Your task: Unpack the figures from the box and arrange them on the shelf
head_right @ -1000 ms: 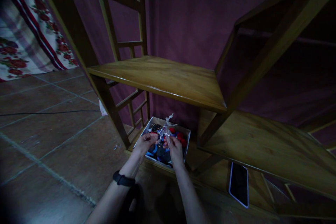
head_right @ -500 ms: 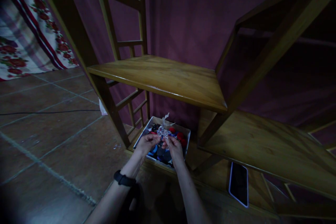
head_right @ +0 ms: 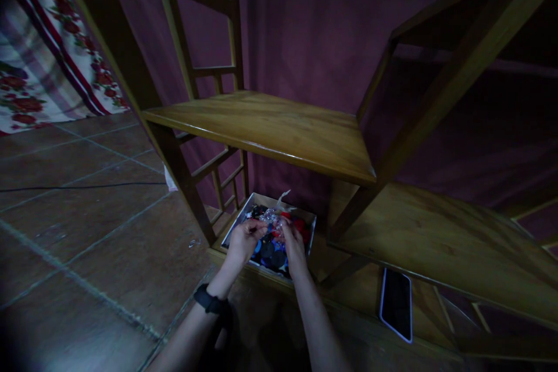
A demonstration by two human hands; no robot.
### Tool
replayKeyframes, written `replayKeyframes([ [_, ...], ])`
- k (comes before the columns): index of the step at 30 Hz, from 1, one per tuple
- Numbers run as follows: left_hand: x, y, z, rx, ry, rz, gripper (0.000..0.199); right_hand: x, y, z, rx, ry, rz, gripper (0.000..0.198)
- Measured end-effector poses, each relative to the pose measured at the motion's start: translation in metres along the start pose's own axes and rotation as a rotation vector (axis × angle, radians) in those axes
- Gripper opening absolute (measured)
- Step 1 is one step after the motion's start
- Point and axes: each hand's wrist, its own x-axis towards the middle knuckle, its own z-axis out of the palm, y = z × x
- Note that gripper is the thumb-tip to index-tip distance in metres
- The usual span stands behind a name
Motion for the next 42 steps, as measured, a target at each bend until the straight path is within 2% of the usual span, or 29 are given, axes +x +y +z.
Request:
replayKeyframes([
  [4, -0.004, 0.005, 0.003, 0.149, -0.018, 0.09, 0.009, -0.004, -0.007, 0.003, -0.058, -0.04, -0.086, 0.046],
  [8, -0.006, 0.009, 0.005, 0.208, -0.022, 0.146, 0.01, -0.003, -0.01, 0.004, -0.104, -0.043, -0.127, 0.044],
  [13, -0.005, 0.012, 0.004, 0.144, -0.002, 0.148, 0.009, -0.002, -0.008, 0.002, -0.115, -0.059, -0.137, 0.04],
  [19, -0.003, 0.016, -0.001, 0.086, 0.037, 0.118, 0.01, -0.004, -0.008, 0.001, -0.107, -0.074, -0.1, 0.045],
  [29, 0.001, 0.007, 0.0, 0.048, 0.088, 0.119, 0.01, -0.009, -0.011, 0.004, -0.142, -0.098, -0.137, 0.045],
  [34, 0.0, 0.011, -0.001, -0.021, 0.089, 0.064, 0.008, -0.012, -0.016, 0.004, -0.114, -0.093, -0.127, 0.044],
  [42, -0.001, 0.009, 0.001, -0.067, 0.074, 0.084, 0.012, -0.013, -0.018, 0.004, 0.002, -0.109, -0.102, 0.043],
])
